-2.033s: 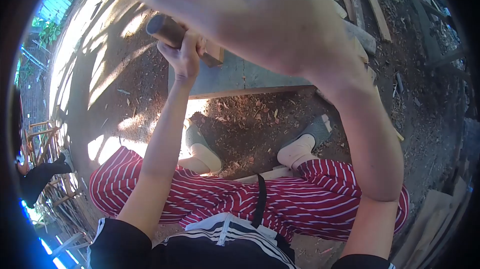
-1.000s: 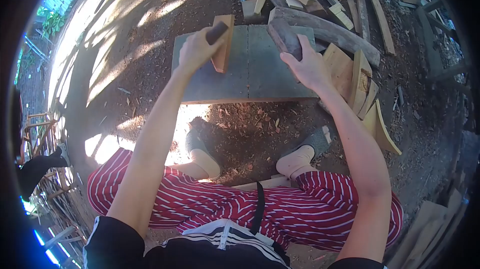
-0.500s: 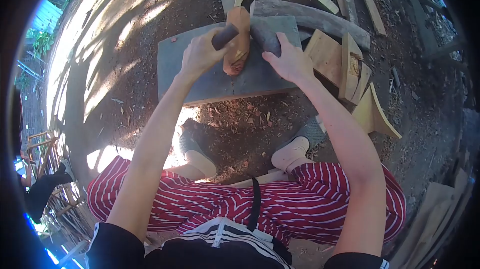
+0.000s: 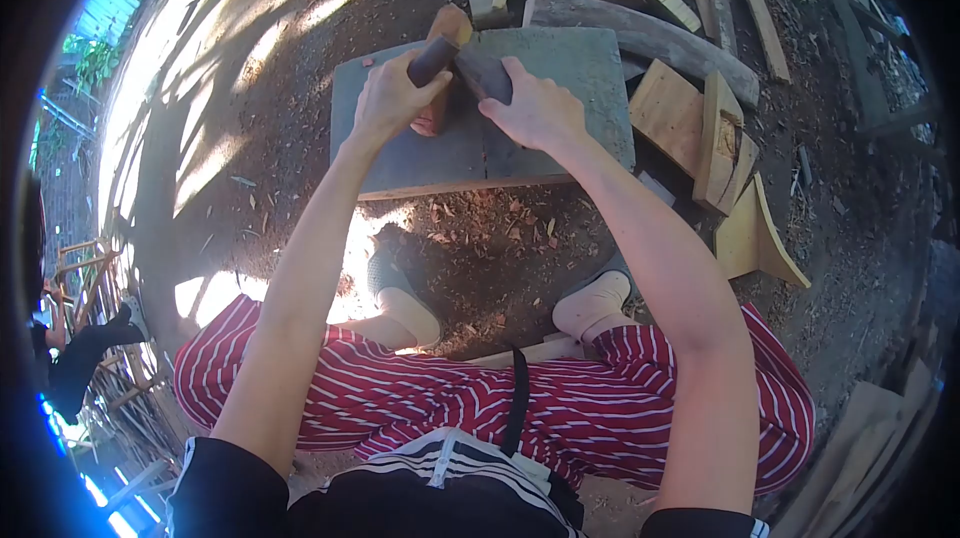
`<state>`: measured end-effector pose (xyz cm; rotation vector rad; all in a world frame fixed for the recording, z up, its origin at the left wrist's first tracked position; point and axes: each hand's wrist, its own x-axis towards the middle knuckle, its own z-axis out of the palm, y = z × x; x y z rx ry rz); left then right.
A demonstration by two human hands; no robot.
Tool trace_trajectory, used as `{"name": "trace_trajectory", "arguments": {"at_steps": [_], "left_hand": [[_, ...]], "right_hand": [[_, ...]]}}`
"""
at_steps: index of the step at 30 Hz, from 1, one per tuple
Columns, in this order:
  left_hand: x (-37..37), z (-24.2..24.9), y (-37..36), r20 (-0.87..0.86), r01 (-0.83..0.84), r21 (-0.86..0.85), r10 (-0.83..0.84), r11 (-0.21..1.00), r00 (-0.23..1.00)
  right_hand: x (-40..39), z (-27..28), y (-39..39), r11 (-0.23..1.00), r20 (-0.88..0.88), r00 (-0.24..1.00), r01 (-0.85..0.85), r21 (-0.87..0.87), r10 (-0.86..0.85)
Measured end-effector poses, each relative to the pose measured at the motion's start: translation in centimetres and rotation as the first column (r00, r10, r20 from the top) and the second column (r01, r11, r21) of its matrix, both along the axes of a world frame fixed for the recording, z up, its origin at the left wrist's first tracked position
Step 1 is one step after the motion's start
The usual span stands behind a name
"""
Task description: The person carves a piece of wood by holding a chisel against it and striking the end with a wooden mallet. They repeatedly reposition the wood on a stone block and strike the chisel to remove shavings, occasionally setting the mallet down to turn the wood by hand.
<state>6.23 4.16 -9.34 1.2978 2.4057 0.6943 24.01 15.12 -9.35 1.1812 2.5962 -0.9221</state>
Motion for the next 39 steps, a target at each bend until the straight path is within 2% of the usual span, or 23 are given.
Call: {"name": "trace_trajectory", "arguments": {"at_steps": [5,7,8,10,11,12,13,14,15,17,18,21,23,25,32,35,37,39], "left_hand": [[-1.2,0.6,-0.5,0.094,-0.026,-0.082,0.034,0.996,0.995],[-0.2,0.6,-1.1,-0.059,-0.053,-0.024,0.052,0.998,0.997],[-0.2,0.9,-1.3,-0.055,-0.057,-0.026,0.055,0.998,0.997],[-0.3,1.8,-1.3,-0.145,-0.001,0.218,0.034,0.976,0.989],[0.1,3.2,-1.1,-0.142,-0.002,0.218,0.034,0.976,0.989],[0.4,4.7,-1.0,0.132,-0.067,0.341,0.023,0.938,0.991],[0.8,6.2,-0.8,0.389,-0.162,0.438,-0.024,0.884,0.921],[1.3,7.0,-0.3,0.468,-0.208,0.544,-0.089,0.813,0.879],[1.7,7.5,0.2,0.466,-0.205,0.545,-0.091,0.813,0.88],[2.4,7.8,1.2,0.594,-0.376,0.731,-0.261,0.57,0.761],[2.6,7.4,1.5,0.569,-0.373,0.768,-0.287,0.52,0.771],[4.3,6.6,1.3,0.515,-0.334,0.815,-0.326,0.474,0.793],[5.0,5.7,1.2,0.515,-0.343,0.809,-0.294,0.478,0.805],[5.5,5.0,1.2,0.518,-0.382,0.822,-0.278,0.423,0.809],[6.5,2.5,1.5,0.464,-0.346,0.835,-0.209,0.428,0.861],[6.2,1.3,1.8,0.389,-0.293,0.867,-0.178,0.404,0.904],[6.1,0.5,1.9,0.241,-0.193,0.884,-0.061,0.426,0.969],[6.5,-0.5,1.4,0.201,-0.163,0.889,-0.045,0.428,0.978]], "right_hand": [[-1.7,-0.4,0.0,0.996,-0.011,0.999,0.04,0.079,-0.039],[-1.2,-0.2,0.2,0.997,0.011,1.0,0.01,0.077,-0.011],[-0.9,-0.2,0.3,0.997,0.031,0.999,-0.019,0.079,0.016],[0.2,-0.9,0.3,0.998,0.008,1.0,-0.006,0.061,0.006],[0.7,-1.3,0.3,0.999,-0.021,1.0,0.007,0.044,-0.007],[1.3,-1.5,0.4,0.999,-0.021,1.0,0.004,0.043,-0.004],[2.0,-1.6,0.4,0.998,-0.007,1.0,0.024,0.053,-0.024],[2.4,-1.5,0.5,0.997,0.005,0.999,0.047,0.065,-0.047],[2.8,-1.5,0.7,0.997,0.002,0.999,0.049,0.067,-0.049],[3.6,-1.4,1.0,0.996,0.017,0.998,0.067,0.055,-0.068],[3.8,-1.6,1.0,0.996,0.015,0.997,0.075,0.053,-0.076],[4.0,-2.4,1.1,0.995,0.017,0.997,0.075,0.066,-0.076],[4.0,-2.7,0.9,0.994,-0.003,0.999,0.051,0.093,-0.051],[4.2,-2.8,0.8,0.996,-0.023,0.998,0.059,0.07,-0.057],[4.3,-2.7,0.7,0.996,-0.061,0.996,0.064,0.062,-0.061],[4.3,-2.6,0.7,0.996,-0.05,0.997,0.057,0.063,-0.054],[4.3,-2.6,0.6,0.995,-0.048,0.997,0.063,0.074,-0.059],[4.2,-2.7,0.8,0.993,-0.052,0.997,0.066,0.096,-0.061]]}}
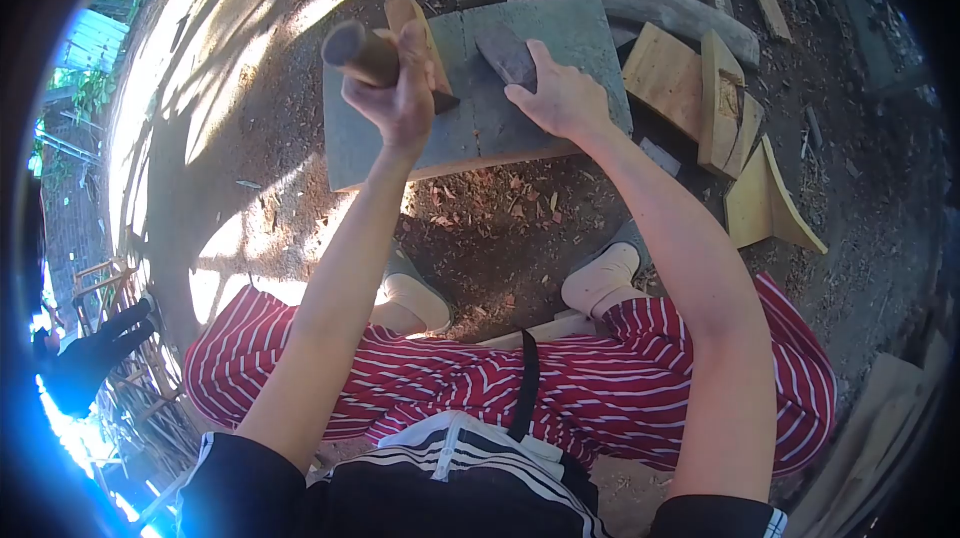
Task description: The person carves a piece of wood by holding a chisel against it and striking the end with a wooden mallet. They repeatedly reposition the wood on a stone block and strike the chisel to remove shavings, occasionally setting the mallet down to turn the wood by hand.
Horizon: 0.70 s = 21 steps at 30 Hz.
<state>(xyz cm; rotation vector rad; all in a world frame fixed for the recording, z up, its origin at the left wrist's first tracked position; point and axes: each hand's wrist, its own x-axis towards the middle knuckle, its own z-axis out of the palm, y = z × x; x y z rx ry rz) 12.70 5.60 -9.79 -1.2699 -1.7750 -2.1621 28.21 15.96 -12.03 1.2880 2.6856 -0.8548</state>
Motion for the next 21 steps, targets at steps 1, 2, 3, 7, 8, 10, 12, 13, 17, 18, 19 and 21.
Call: {"name": "trace_trajectory", "arguments": {"at_steps": [1,2,3,7,8,10,12,13,17,18,19,21], "left_hand": [[0.1,0.1,0.3,-0.04,-0.011,-0.005,0.011,1.0,0.999],[0.2,0.1,0.6,-0.039,-0.003,0.001,0.003,1.0,0.999],[0.3,-0.1,0.6,-0.025,-0.006,0.004,0.006,1.0,1.0],[0.0,0.1,0.5,-0.032,-0.063,-0.006,0.063,0.998,0.998],[0.0,0.2,0.5,-0.033,-0.064,-0.004,0.064,0.998,0.997],[0.1,0.6,0.4,0.233,-0.042,-0.005,0.042,0.999,0.971],[0.0,1.0,0.5,0.143,-0.024,0.063,0.014,0.998,0.99],[0.0,1.0,0.4,0.054,-0.001,0.122,-0.006,0.993,0.999],[-1.3,0.9,-0.6,0.082,0.068,0.059,-0.073,0.996,0.994],[-1.4,2.6,-1.1,0.281,0.081,-0.066,-0.059,0.994,0.958],[-1.6,3.8,-1.6,0.464,0.115,-0.187,-0.016,0.976,0.885],[-3.6,3.2,-2.7,0.346,0.082,-0.259,0.013,0.962,0.938]], "right_hand": [[-0.1,0.0,0.4,0.999,-0.064,0.998,0.013,-0.032,-0.015],[0.0,-0.3,0.8,0.997,-0.121,0.992,0.029,-0.072,-0.037],[0.3,-0.5,1.5,0.997,-0.114,0.993,0.036,-0.073,-0.044],[-1.0,6.9,2.0,0.999,-0.618,0.786,-0.025,-0.026,0.004],[-0.9,9.9,1.7,0.996,-0.656,0.751,-0.084,0.022,0.078],[-0.9,16.0,0.7,0.956,-0.771,0.604,-0.295,0.016,0.199],[-0.6,19.0,-0.9,0.897,-0.846,0.483,-0.443,-0.014,0.225],[-0.1,19.7,-1.9,0.901,-0.592,0.697,-0.413,0.13,0.405],[0.2,18.9,-1.3,0.895,-0.373,0.821,-0.345,0.281,0.433],[0.2,17.9,-0.8,0.921,-0.459,0.802,-0.289,0.262,0.382],[0.4,15.8,-0.4,0.963,-0.569,0.779,-0.178,0.204,0.264],[0.2,11.5,1.6,0.972,-0.595,0.771,-0.223,0.078,0.225]]}}
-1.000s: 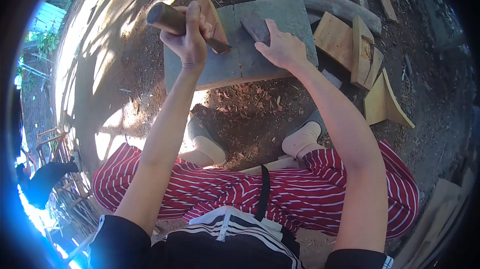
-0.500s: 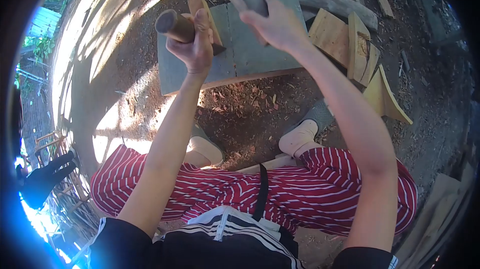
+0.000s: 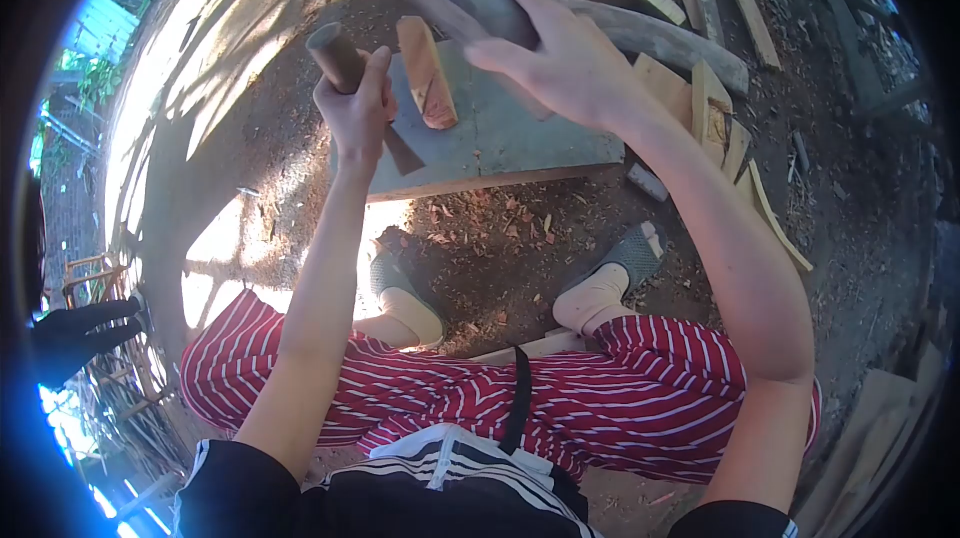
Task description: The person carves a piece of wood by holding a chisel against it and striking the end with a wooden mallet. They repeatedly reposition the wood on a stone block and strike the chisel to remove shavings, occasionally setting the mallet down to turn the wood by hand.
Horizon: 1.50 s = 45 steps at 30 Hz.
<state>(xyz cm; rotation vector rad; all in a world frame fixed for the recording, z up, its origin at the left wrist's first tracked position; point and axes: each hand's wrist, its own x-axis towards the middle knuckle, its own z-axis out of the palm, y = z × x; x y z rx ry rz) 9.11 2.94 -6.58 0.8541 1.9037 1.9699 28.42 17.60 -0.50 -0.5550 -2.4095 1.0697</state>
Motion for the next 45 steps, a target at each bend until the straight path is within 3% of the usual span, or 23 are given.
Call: {"name": "trace_trajectory", "arguments": {"at_steps": [2,4,5,7,11,16,25,32,34,36,38,40,42,43,45], "left_hand": [[-1.2,0.5,-0.8,-0.187,-0.019,-0.148,-0.009,0.989,0.982],[-1.9,0.7,-1.2,-0.225,-0.035,-0.167,-0.003,0.985,0.974],[-2.3,0.7,-1.4,-0.255,-0.044,-0.195,-0.007,0.98,0.967],[-2.9,0.4,-1.8,-0.183,-0.053,-0.164,0.023,0.985,0.983],[-2.8,1.2,-2.3,0.067,-0.064,-0.099,0.07,0.993,0.995],[-3.5,3.1,-1.8,0.116,-0.05,-0.04,0.055,0.998,0.992],[-6.0,5.3,-0.5,0.113,-0.01,0.041,0.006,0.999,0.994],[-6.7,5.0,0.3,0.134,-0.038,0.026,0.035,0.999,0.99],[-6.7,4.8,0.4,0.151,-0.046,0.018,0.043,0.999,0.988],[-6.6,4.7,0.2,0.143,-0.048,0.01,0.046,0.999,0.989],[-6.4,4.8,-0.1,0.133,-0.037,0.01,0.036,0.999,0.99],[-6.1,5.4,-0.6,0.124,-0.027,0.04,0.022,0.999,0.992],[-5.7,6.5,-1.1,0.128,-0.032,0.069,0.023,0.997,0.991],[-5.5,7.0,-1.4,0.138,-0.051,0.086,0.039,0.995,0.99],[-4.9,8.1,-2.2,0.12,-0.056,0.118,0.042,0.991,0.992]], "right_hand": [[0.7,-4.3,0.6,0.978,0.161,0.976,0.117,0.172,-0.145],[0.9,-7.1,0.8,0.989,0.332,0.934,0.148,-0.011,-0.136],[0.9,-8.1,0.6,0.991,0.324,0.937,0.137,-0.002,-0.129],[1.3,-9.9,0.1,0.954,0.553,0.782,0.186,0.237,-0.289],[2.1,-10.5,-0.3,0.925,0.589,0.746,0.093,0.369,-0.31],[2.5,-10.6,0.5,0.823,0.531,0.783,-0.043,0.566,-0.324],[2.1,-11.2,2.9,0.835,0.546,0.803,-0.116,0.538,-0.24],[0.7,-9.4,3.9,0.876,0.685,0.707,-0.206,0.436,-0.174],[-1.2,-8.7,4.4,0.819,0.655,0.73,-0.246,0.518,-0.195],[-5.1,-7.9,4.2,0.793,0.332,0.933,-0.099,0.601,-0.136],[-9.2,-8.8,4.4,0.705,0.148,0.987,-0.145,0.694,0.058],[-13.2,-9.1,3.2,0.58,0.089,0.977,-0.187,0.792,0.194],[-16.8,-11.3,3.0,0.373,0.21,0.905,-0.352,0.859,0.371],[-17.6,-11.1,2.9,0.36,0.211,0.909,-0.344,0.867,0.359],[-18.3,-9.7,2.8,0.145,0.621,0.698,-0.698,0.702,0.356]]}}
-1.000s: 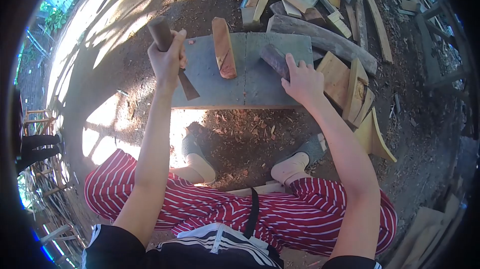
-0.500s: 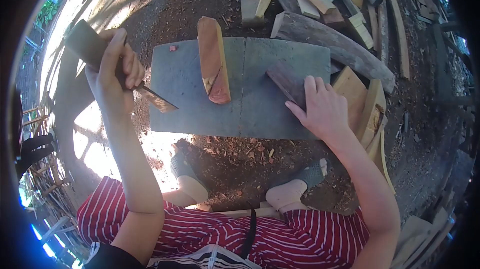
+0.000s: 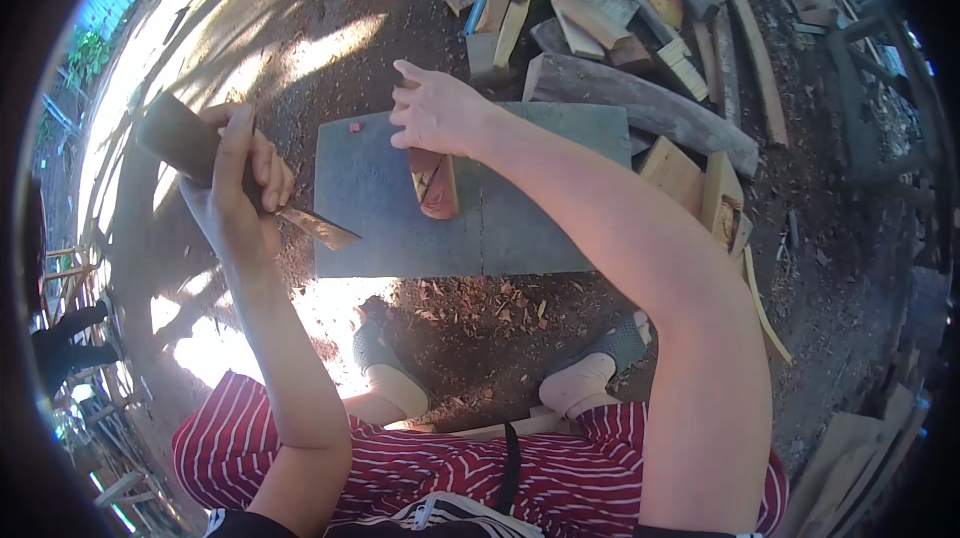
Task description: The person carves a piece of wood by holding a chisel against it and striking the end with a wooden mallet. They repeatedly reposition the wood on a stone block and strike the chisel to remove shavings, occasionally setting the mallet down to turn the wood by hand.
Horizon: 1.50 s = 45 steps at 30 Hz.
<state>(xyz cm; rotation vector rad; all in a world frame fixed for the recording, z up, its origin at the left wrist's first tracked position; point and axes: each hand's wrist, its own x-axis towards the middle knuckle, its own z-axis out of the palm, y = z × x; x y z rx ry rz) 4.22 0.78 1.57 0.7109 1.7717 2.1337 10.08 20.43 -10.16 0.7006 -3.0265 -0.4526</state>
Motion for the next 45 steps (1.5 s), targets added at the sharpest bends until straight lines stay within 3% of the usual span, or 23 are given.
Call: {"name": "trace_trajectory", "arguments": {"at_steps": [4,5,6,7,8,9,10,12,13,16,22,23,24,25,26,28,29,32,38,44,45], "left_hand": [[0.6,1.0,-2.0,0.019,-0.025,0.067,0.024,0.997,1.0],[0.7,1.1,-2.5,0.02,-0.017,0.067,0.016,0.998,1.0],[0.8,1.2,-2.8,0.022,-0.016,0.091,0.014,0.996,1.0],[1.0,1.3,-2.9,0.048,-0.019,0.088,0.015,0.996,0.999],[1.2,1.6,-2.9,0.072,-0.016,0.087,0.01,0.996,0.997],[1.6,2.0,-2.6,0.068,0.0,0.111,-0.007,0.994,0.998],[2.2,2.3,-2.3,0.085,0.003,0.131,-0.014,0.991,0.996],[3.6,3.0,-1.5,0.105,0.026,0.161,-0.043,0.987,0.993],[4.3,3.3,-1.1,0.099,0.051,0.169,-0.068,0.984,0.993],[6.2,3.9,-0.5,0.049,0.119,0.169,-0.129,0.978,0.99],[8.1,4.4,-1.3,-0.021,0.166,0.12,-0.165,0.979,0.986],[8.1,4.5,-1.5,-0.023,0.152,0.116,-0.15,0.982,0.988],[8.1,4.7,-1.8,-0.027,0.141,0.117,-0.139,0.983,0.99],[8.0,4.7,-2.0,-0.015,0.125,0.12,-0.124,0.985,0.992],[7.9,4.7,-2.1,-0.022,0.125,0.122,-0.123,0.985,0.992],[7.6,4.5,-2.7,-0.038,0.111,0.108,-0.108,0.988,0.993],[7.5,4.6,-3.0,-0.042,0.101,0.108,-0.097,0.989,0.994],[6.9,4.5,-4.3,-0.085,0.033,0.039,-0.03,0.999,0.996],[4.9,3.2,-4.9,-0.043,-0.001,0.078,0.005,0.997,0.999],[5.1,3.5,-5.0,-0.031,-0.071,0.081,0.073,0.994,0.997],[4.9,3.2,-4.9,-0.075,-0.075,0.06,0.079,0.995,0.994]], "right_hand": [[3.7,5.2,1.9,0.976,0.058,0.976,0.205,0.068,-0.209],[5.6,7.6,2.4,0.867,0.185,0.869,0.484,-0.119,-0.46],[7.5,9.4,3.0,0.64,0.344,0.688,0.723,-0.26,-0.638],[9.6,10.1,3.7,0.642,0.329,0.685,0.726,-0.246,-0.65],[11.8,10.5,4.4,0.302,0.496,0.571,0.798,-0.521,-0.654],[13.7,10.8,5.0,-0.119,0.654,0.494,0.74,-0.662,-0.573],[15.2,11.9,4.5,-0.119,0.641,0.483,0.737,-0.666,-0.596],[18.2,13.7,3.2,-0.756,0.914,0.327,0.528,-0.388,-0.24],[19.1,13.7,2.8,-0.825,0.921,0.341,0.453,-0.338,-0.19],[20.7,12.0,1.5,-0.878,0.905,0.417,0.401,-0.261,-0.078],[18.2,7.7,-3.3,-0.794,0.901,0.407,0.493,-0.356,-0.151],[17.3,6.9,-3.5,-0.503,0.848,0.357,0.689,-0.522,-0.392],[16.4,6.2,-3.8,-0.138,0.701,0.373,0.82,-0.555,-0.608],[15.9,7.5,-6.2,0.014,0.558,0.348,0.857,-0.514,-0.753],[15.2,6.9,-7.6,0.016,0.554,0.351,0.854,-0.52,-0.755],[14.1,3.3,-9.6,0.474,0.045,0.539,0.776,-0.417,-0.841],[13.7,1.0,-10.2,0.579,-0.063,0.602,0.728,-0.366,-0.796],[13.5,-0.4,-12.7,0.537,-0.053,0.589,0.691,-0.485,-0.806],[15.4,-0.2,-13.4,0.633,-0.068,0.673,0.651,-0.42,-0.737],[15.2,-2.7,-13.2,0.497,0.032,0.586,0.714,-0.493,-0.809],[15.2,-2.4,-12.3,0.516,0.092,0.62,0.718,-0.468,-0.779]]}}
